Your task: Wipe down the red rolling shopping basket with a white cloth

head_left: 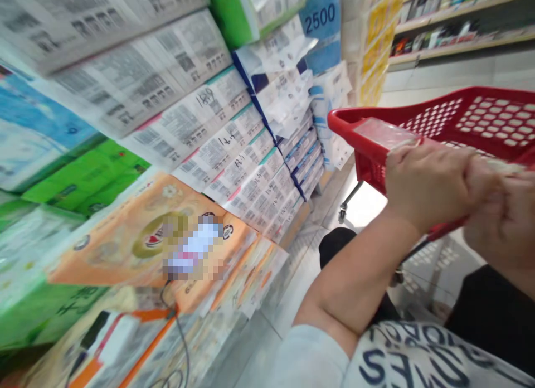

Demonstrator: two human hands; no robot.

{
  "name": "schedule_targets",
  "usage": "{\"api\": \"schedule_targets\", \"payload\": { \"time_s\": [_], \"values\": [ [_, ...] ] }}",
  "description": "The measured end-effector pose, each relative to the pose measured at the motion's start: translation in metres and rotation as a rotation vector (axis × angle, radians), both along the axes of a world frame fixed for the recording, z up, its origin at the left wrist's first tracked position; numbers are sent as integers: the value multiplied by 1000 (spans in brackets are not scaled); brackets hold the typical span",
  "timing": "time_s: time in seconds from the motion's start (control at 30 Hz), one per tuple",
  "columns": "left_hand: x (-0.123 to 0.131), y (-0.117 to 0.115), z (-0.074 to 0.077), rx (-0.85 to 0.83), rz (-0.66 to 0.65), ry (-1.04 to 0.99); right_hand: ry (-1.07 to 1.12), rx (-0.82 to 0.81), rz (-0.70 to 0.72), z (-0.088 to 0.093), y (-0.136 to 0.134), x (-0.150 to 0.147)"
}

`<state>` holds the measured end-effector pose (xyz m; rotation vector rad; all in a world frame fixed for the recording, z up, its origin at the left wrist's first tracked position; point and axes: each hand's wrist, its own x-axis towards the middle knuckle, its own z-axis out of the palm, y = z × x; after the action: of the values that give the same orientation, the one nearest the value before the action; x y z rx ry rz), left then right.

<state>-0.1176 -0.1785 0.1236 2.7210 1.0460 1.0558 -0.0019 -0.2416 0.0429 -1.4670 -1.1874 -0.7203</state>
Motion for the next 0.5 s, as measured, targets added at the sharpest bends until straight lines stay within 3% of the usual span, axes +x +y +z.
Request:
{"api": "schedule_targets", "payload": {
  "time_s": [0.13, 0.33, 0.43, 0.5],
  "values": [
    [3, 0, 8, 77, -77, 25, -299, -39, 96, 25, -15, -2],
    [-8, -2, 29, 179, -260, 326, -280, -84, 197, 42, -42, -17],
    [-13, -15, 24, 254, -289, 340, -268, -88, 236, 43, -56, -16],
    [-19, -28, 15, 307, -286, 185, -253, -70, 248, 43, -64, -15]
  ]
}}
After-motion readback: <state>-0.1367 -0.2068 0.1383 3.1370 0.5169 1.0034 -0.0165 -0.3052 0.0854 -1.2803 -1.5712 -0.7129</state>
